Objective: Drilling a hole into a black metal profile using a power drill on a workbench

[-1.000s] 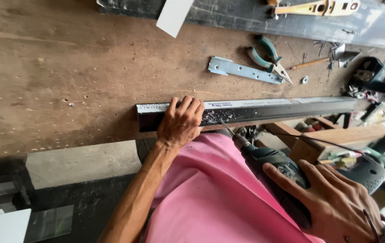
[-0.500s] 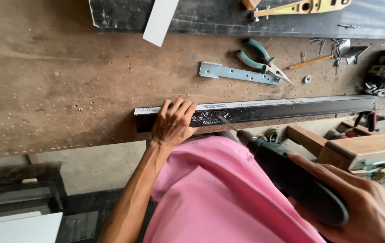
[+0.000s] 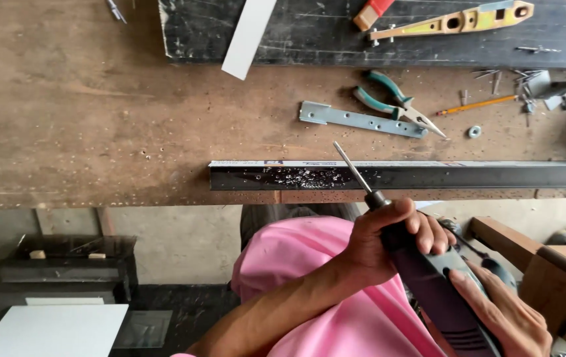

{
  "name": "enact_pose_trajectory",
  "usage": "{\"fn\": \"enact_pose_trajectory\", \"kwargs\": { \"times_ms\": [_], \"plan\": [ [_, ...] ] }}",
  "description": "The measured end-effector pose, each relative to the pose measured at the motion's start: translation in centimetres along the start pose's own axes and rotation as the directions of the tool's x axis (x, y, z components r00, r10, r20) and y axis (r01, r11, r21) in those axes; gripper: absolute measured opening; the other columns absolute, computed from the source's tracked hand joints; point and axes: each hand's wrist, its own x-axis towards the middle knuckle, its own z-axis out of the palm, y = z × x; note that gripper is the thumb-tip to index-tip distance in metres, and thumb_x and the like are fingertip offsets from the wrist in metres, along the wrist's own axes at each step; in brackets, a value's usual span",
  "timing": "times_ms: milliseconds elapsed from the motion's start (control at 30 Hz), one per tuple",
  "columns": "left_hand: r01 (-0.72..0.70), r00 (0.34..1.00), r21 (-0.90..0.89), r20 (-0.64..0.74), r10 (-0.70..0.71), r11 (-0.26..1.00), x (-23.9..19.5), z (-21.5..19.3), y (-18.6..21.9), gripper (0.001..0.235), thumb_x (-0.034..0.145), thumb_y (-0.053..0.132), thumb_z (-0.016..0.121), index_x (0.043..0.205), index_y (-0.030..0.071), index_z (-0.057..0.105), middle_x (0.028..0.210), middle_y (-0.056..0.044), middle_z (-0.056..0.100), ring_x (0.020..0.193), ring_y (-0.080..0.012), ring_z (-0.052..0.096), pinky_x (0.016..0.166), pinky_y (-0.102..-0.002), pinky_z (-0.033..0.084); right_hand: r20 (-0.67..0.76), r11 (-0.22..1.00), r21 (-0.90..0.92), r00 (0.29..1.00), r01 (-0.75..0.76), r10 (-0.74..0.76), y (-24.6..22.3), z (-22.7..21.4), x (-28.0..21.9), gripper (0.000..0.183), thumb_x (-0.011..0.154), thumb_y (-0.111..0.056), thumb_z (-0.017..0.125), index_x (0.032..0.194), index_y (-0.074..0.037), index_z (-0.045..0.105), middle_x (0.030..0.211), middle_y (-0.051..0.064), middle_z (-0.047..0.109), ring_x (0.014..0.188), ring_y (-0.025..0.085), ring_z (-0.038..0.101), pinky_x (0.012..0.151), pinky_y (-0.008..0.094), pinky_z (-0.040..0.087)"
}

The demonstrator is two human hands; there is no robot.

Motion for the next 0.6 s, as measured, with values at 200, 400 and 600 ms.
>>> {"fn": "enact_pose_trajectory", "kwargs": {
  "times_ms": [200, 400, 600],
  "plan": [
    [-0.017, 0.991, -0.013, -0.134, 0.015, 1.000, -0.5, -1.4, -0.1, 0.038, 0.103, 0.019, 0.060, 0.066, 0.015, 0.053, 0.058, -0.005, 0.055, 0.064, -0.0204, 0.062, 0.089, -0.038, 0.051, 0.055, 0.964, -0.163, 0.978, 0.208, -0.202, 2.7, 1.3, -0.8, 0.056, 0.091, -0.048, 0.048, 0.126, -0.011, 0.073, 0.124, 0.026, 0.071, 0.113, 0.034, 0.073, 0.101, 0.042, 0.054],
    [0.052, 0.954, 0.180, -0.301, 0.004, 0.982, -1.5, -3.3, 2.1, 0.042, 0.099, 0.047, 0.070, 0.086, 0.008, 0.063, 0.093, -0.021, 0.075, 0.095, -0.0368, 0.073, 0.100, -0.053, 0.053, 0.189, 0.999, -0.005, 0.981, -0.034, 0.034, -1.0, 0.8, 2.3, 0.071, 0.067, -0.020, 0.085, 0.135, -0.016, 0.067, 0.118, 0.010, 0.076, 0.082, 0.012, 0.076, 0.075, 0.025, 0.056],
    [0.069, 0.840, 0.605, 0.393, 0.373, -0.793, -5.0, -8.2, 12.7, 0.058, 0.098, 0.061, 0.049, 0.123, 0.012, 0.067, 0.127, -0.008, 0.067, 0.122, -0.0267, 0.057, 0.109, -0.049, 0.035, 0.295, 0.929, -0.071, 0.882, -0.362, 0.367, -3.8, 0.0, 4.1, 0.077, 0.061, -0.023, 0.086, 0.136, -0.019, 0.069, 0.113, 0.002, 0.083, 0.094, 0.011, 0.080, 0.078, 0.027, 0.057]
  ]
}}
